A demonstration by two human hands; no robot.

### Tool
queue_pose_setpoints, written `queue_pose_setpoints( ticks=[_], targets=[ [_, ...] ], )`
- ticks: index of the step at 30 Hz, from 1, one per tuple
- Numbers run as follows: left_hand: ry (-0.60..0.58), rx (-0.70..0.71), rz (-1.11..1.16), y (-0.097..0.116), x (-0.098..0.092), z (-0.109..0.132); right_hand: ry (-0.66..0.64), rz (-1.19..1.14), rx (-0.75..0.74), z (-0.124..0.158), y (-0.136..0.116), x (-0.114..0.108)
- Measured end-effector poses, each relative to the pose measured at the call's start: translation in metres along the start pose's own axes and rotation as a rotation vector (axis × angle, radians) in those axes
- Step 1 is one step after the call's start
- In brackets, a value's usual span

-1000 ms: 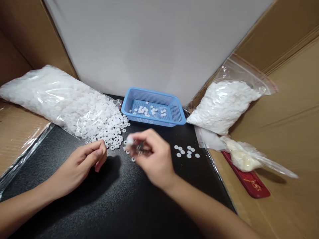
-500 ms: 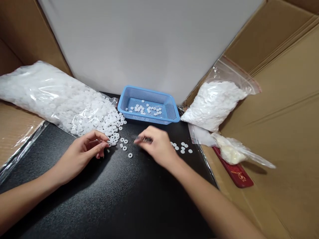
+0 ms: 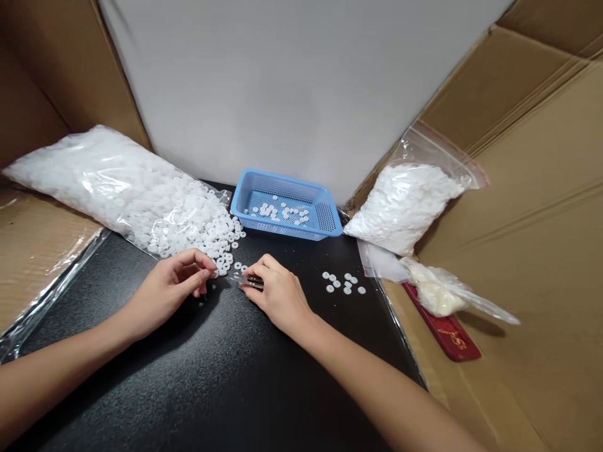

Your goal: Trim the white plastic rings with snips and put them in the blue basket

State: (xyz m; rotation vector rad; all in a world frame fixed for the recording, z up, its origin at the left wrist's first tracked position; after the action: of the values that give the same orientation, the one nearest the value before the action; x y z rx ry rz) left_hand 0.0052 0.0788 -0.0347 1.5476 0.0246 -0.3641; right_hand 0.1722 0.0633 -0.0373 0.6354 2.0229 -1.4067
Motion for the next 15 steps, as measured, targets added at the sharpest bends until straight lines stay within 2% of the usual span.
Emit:
queue_pose_setpoints(
  ticks=[3,9,15],
  targets=[
    [-0.005,0.006,0.009,0.0,0.001,0.001,-0.011,0.0,0.005,0.001,-0.001,0.004],
    [0.01,0.012,0.024,-0.001,0.001,0.002,0.054,-0.018,0.009,-0.014,0.009,-0.008],
    [0.01,0.005,0.025,-0.002,0.0,0.002,0.011,-0.002,0.01,-0.023,0.015,0.002]
  ],
)
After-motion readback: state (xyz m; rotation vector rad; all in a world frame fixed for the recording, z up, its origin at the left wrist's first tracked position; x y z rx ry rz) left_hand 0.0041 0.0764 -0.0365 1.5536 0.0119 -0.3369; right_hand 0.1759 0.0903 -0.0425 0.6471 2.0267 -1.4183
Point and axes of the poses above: each hand's wrist, its own z-axis away from the middle knuckle, its own x-axis out of the palm, y = z × x, the point moved 9 cm from there along -z, towards the middle knuckle, and after that the axes turned 5 degrees about y, right-handed, at the moved point
